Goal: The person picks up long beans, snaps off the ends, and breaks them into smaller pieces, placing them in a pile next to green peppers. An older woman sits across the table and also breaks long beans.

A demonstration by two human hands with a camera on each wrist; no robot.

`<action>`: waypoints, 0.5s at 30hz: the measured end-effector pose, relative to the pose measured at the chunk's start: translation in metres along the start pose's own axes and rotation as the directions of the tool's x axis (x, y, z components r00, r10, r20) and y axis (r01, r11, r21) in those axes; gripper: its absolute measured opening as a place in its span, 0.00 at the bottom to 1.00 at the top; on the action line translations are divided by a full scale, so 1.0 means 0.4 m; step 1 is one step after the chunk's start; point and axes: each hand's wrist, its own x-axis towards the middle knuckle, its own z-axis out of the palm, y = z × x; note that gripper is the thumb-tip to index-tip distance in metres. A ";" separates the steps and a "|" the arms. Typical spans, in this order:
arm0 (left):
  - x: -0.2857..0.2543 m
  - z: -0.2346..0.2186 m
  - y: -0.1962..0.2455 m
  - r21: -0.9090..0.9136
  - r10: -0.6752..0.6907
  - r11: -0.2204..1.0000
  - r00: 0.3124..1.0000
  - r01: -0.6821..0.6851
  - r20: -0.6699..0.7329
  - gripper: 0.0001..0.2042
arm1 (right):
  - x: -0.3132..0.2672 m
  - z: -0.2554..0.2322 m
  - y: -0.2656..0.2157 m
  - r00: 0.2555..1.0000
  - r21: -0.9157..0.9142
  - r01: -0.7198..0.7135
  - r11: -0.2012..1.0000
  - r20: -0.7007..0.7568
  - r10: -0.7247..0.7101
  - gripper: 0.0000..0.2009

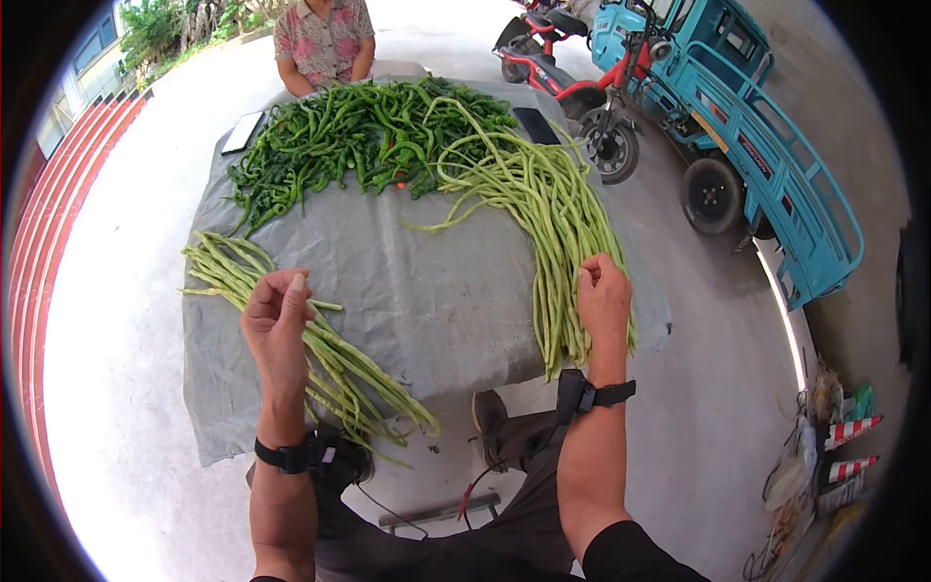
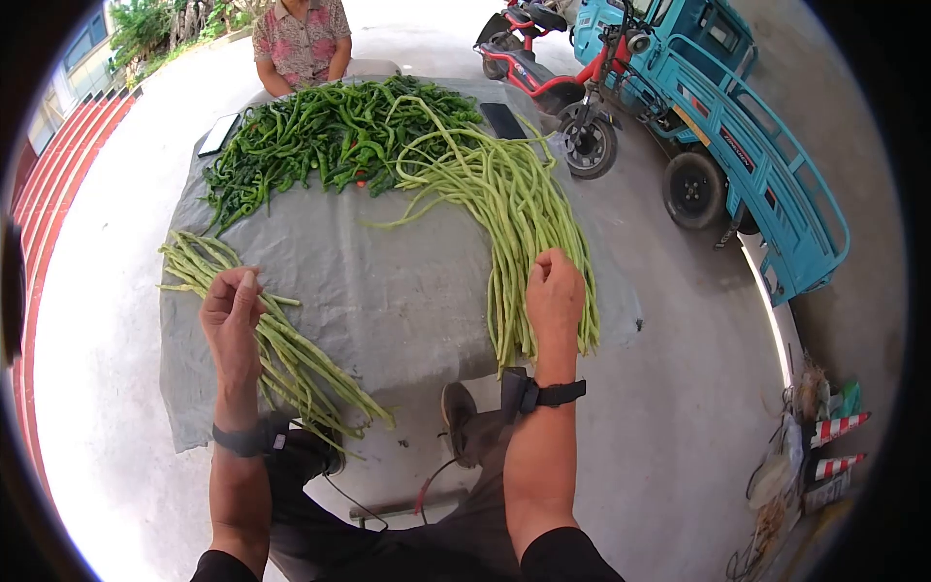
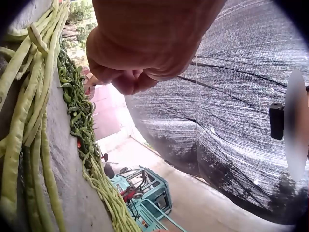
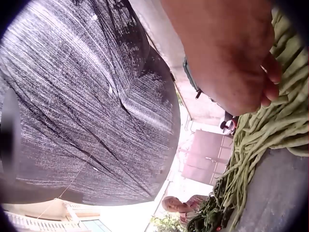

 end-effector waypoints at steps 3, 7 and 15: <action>0.007 -0.022 -0.008 -0.009 -0.005 1.000 1.000 0.005 -0.008 0.06 | 0.009 -0.014 0.040 0.992 -0.152 -0.051 0.987 -0.118 0.033 0.07; 0.011 -0.042 -0.013 -0.023 -0.010 1.000 1.000 0.010 -0.004 0.06 | 0.008 -0.023 0.033 0.982 -0.210 -0.117 0.971 -0.173 0.081 0.08; 0.009 -0.052 -0.018 -0.044 -0.022 0.999 0.999 0.021 -0.028 0.05 | 0.020 0.000 0.062 0.985 -0.336 -0.169 0.927 -0.093 0.145 0.10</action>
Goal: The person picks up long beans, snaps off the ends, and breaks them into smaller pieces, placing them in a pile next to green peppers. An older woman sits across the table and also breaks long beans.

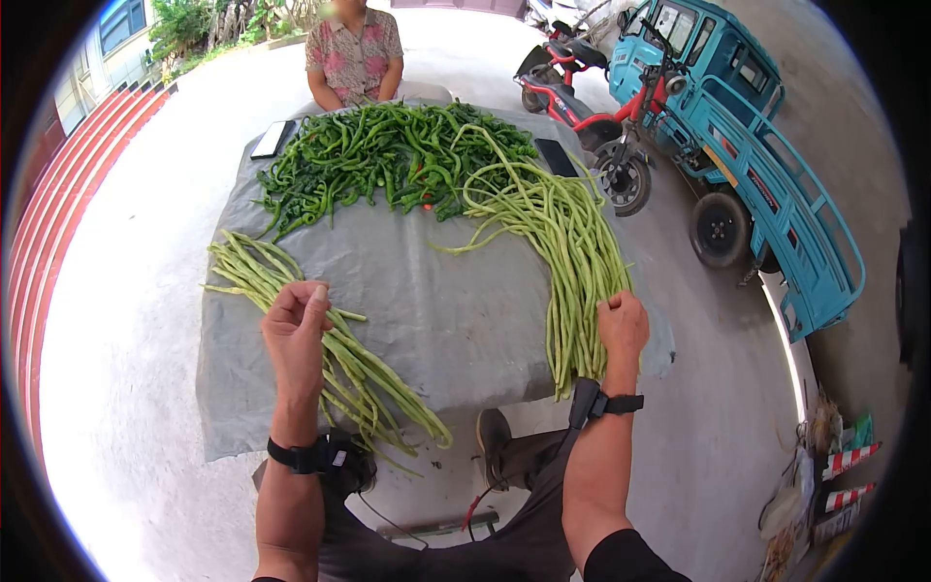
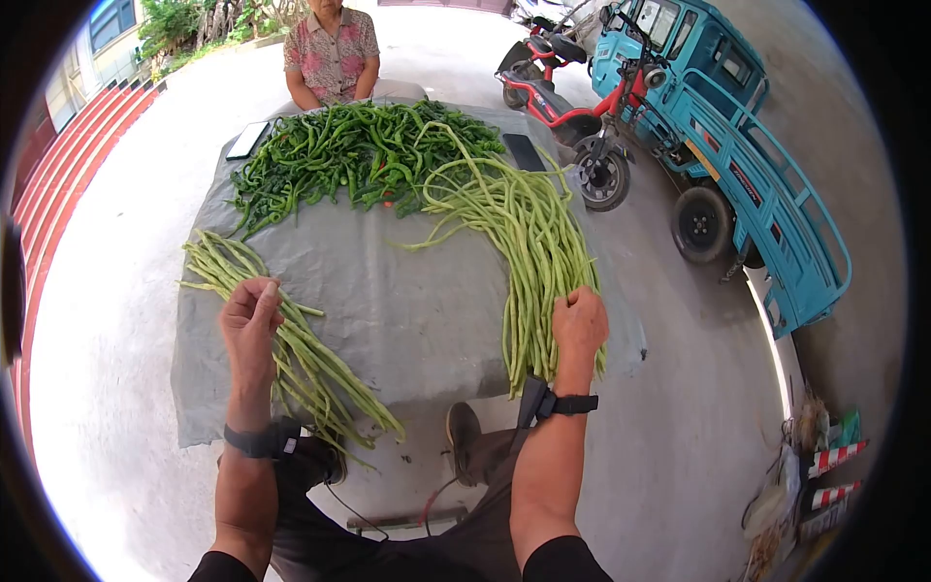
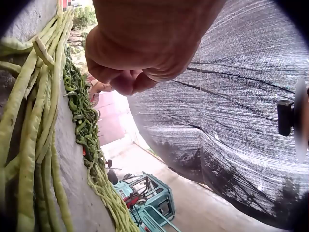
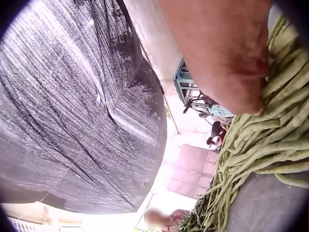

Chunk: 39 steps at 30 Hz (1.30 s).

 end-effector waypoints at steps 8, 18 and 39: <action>-0.003 0.003 -0.004 0.018 0.009 1.000 1.000 -0.009 0.018 0.06 | 0.005 -0.045 -0.060 0.985 0.345 0.023 0.938 -0.168 0.037 0.08; -0.024 0.039 -0.001 0.051 -0.027 0.998 0.996 0.023 0.080 0.06 | 0.027 -0.066 -0.081 0.970 0.960 -0.239 0.147 0.229 0.082 0.08; -0.151 0.197 0.037 -0.134 0.000 0.986 0.806 0.098 0.592 0.17 | -0.257 -0.013 -0.363 0.451 0.440 -0.867 -0.235 0.490 -0.746 0.05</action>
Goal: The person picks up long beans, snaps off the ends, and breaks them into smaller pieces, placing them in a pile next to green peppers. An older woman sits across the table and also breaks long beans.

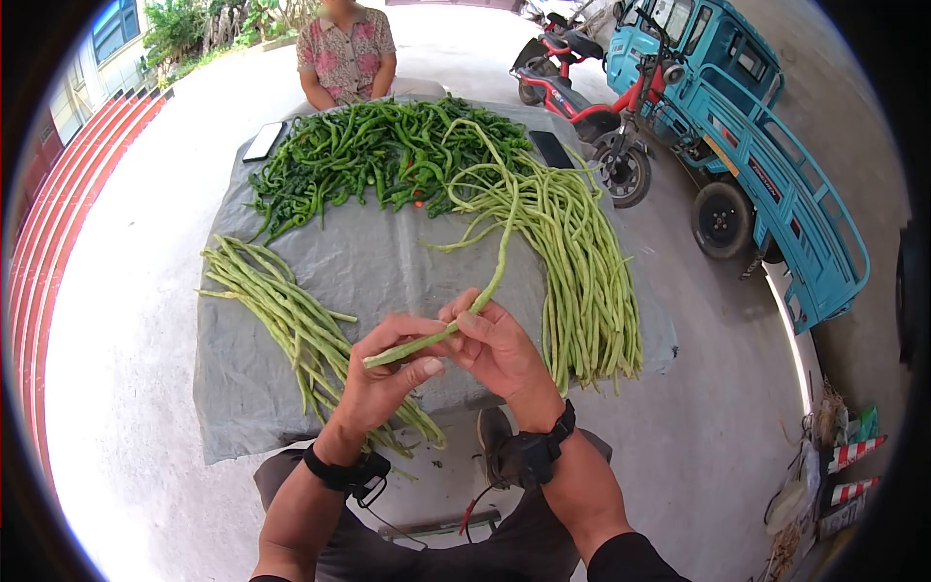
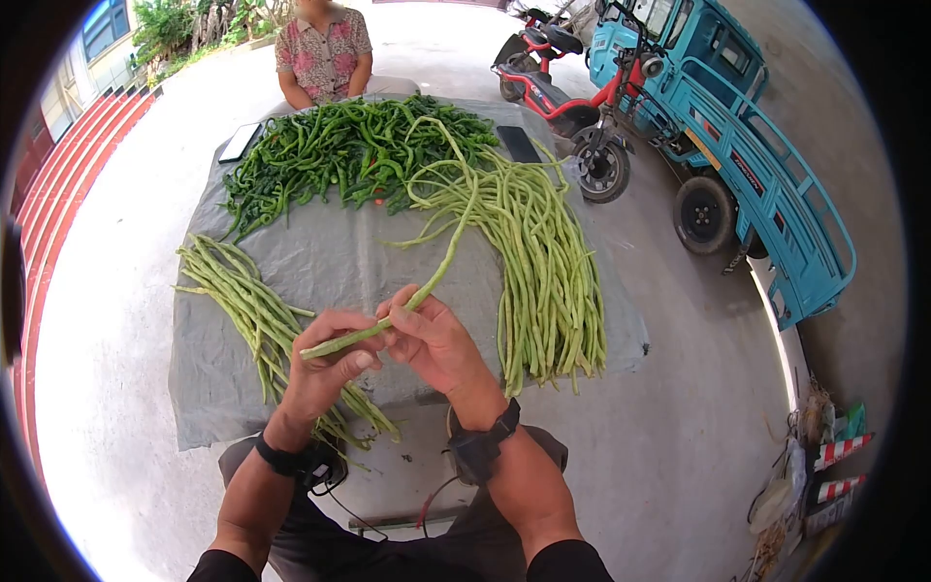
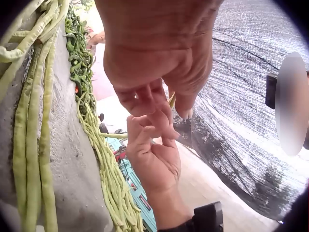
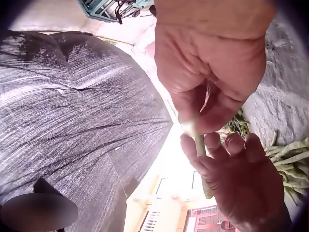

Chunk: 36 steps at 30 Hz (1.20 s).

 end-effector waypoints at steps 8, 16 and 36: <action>-0.008 -0.064 -0.015 -0.238 -0.008 0.971 0.992 -0.022 -0.126 0.15 | -0.015 -0.037 -0.099 0.975 0.138 0.222 0.965 -0.034 -0.220 0.07; 0.008 -0.153 0.025 -0.342 0.060 0.924 0.947 -0.173 -0.316 0.15 | -0.061 -0.138 -0.229 0.901 0.177 0.430 0.885 -0.145 -0.409 0.11; 0.015 -0.290 0.071 -0.268 0.134 0.908 0.831 -0.321 -0.540 0.14 | -0.089 -0.221 -0.309 0.713 -0.006 0.685 0.729 -0.201 -0.672 0.13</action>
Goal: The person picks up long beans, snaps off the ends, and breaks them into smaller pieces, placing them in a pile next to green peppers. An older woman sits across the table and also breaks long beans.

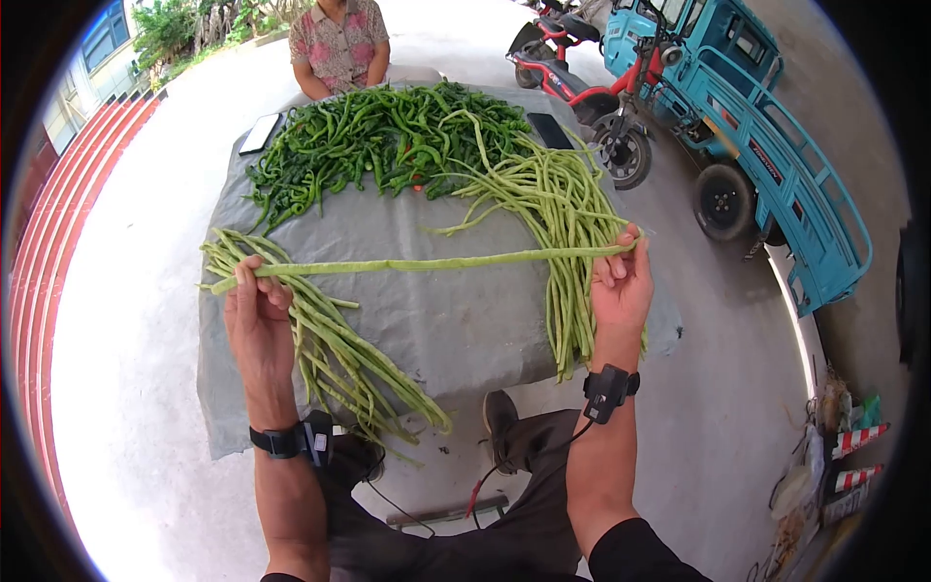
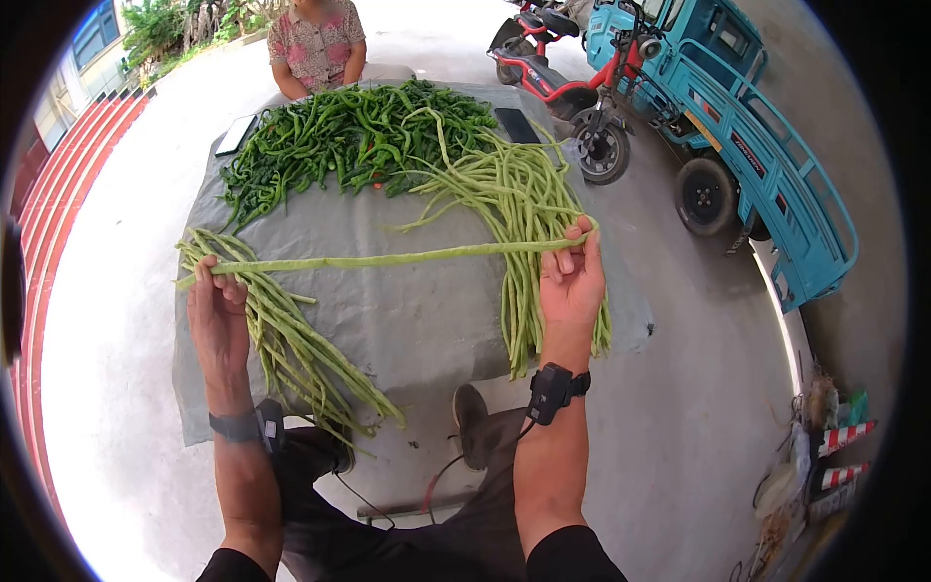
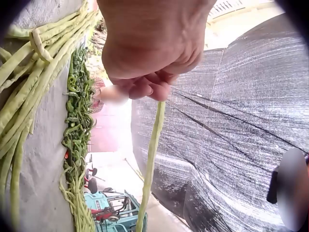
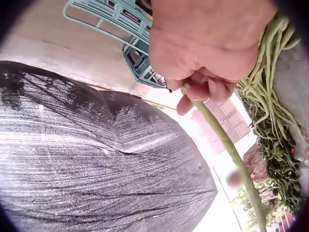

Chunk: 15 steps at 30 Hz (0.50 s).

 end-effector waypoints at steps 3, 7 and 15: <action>0.014 -0.029 0.009 -0.044 0.020 0.999 1.000 -0.021 -0.016 0.13 | 0.001 0.004 -0.020 0.998 -0.043 0.038 0.998 0.046 -0.036 0.14; 0.028 -0.058 0.031 -0.060 0.050 0.997 0.999 -0.051 -0.016 0.12 | 0.010 -0.037 -0.052 0.997 -0.127 0.064 0.990 0.046 -0.059 0.14; 0.035 -0.061 0.038 0.022 0.054 0.998 0.996 -0.056 0.064 0.10 | 0.020 -0.058 -0.075 0.992 -0.259 0.122 0.958 0.014 -0.123 0.18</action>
